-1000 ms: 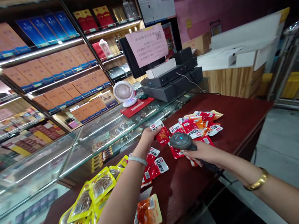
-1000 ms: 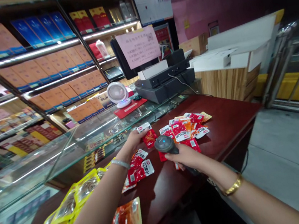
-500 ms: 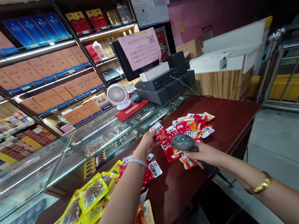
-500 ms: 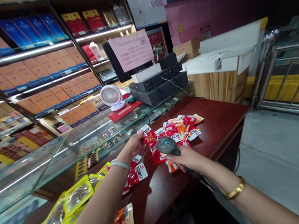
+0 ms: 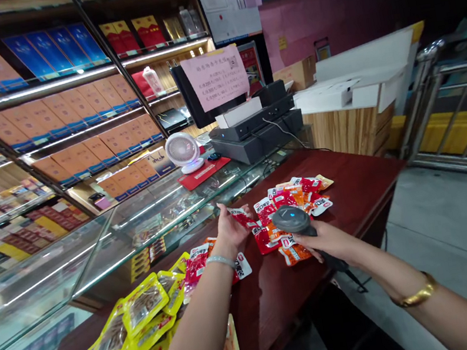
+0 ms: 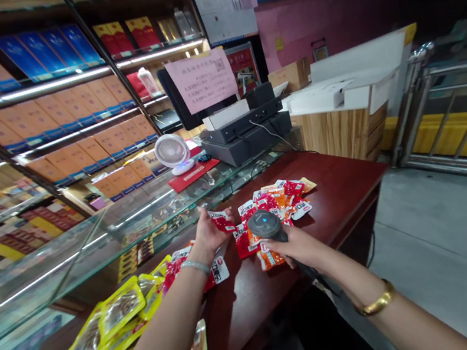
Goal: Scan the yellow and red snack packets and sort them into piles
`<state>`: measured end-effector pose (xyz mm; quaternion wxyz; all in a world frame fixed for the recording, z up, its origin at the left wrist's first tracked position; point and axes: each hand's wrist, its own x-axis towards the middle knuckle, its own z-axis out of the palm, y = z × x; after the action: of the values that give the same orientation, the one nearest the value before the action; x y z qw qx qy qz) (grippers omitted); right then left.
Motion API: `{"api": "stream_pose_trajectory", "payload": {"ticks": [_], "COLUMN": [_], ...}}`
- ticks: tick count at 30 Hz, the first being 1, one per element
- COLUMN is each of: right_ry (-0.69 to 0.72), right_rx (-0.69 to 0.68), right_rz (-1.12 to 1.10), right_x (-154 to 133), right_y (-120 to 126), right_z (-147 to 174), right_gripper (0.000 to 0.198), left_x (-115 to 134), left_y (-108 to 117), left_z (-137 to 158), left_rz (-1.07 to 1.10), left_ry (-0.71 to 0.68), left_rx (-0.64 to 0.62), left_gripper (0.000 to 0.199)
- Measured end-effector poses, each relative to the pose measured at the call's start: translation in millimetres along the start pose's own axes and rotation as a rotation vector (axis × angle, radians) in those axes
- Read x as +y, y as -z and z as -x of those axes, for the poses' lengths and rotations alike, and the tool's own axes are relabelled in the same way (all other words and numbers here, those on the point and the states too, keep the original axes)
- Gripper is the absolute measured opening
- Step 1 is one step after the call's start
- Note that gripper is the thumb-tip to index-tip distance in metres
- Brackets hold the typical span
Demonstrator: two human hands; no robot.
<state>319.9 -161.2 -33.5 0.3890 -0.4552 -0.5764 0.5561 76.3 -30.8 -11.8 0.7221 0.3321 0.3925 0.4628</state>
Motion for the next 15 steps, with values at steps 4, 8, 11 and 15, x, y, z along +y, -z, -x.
{"api": "stream_pose_trajectory", "payload": {"ticks": [4,8,11,15], "right_ry": [-0.001,0.023,0.002,-0.007], "right_rx": [-0.022,-0.059,-0.070,-0.049], "right_rz": [-0.003,0.004,0.023,0.005], "right_x": [-3,-1,2,6], "right_y": [-5,-8,-7,-5], "right_z": [-2,-5,-5,-5], "right_gripper": [0.039,0.038,0.038,0.040], "left_x": [-3,-8,-11,-13], "left_y": [-4,-10,-14,-17], "left_z": [2,1,0,-4], "left_rz": [-0.022,-0.072,-0.138,-0.207], "left_ry": [0.025,0.015,-0.053,-0.076], "left_rx": [-0.054,-0.078,-0.055,-0.029], "left_gripper": [0.060,0.061,0.068,0.072]}}
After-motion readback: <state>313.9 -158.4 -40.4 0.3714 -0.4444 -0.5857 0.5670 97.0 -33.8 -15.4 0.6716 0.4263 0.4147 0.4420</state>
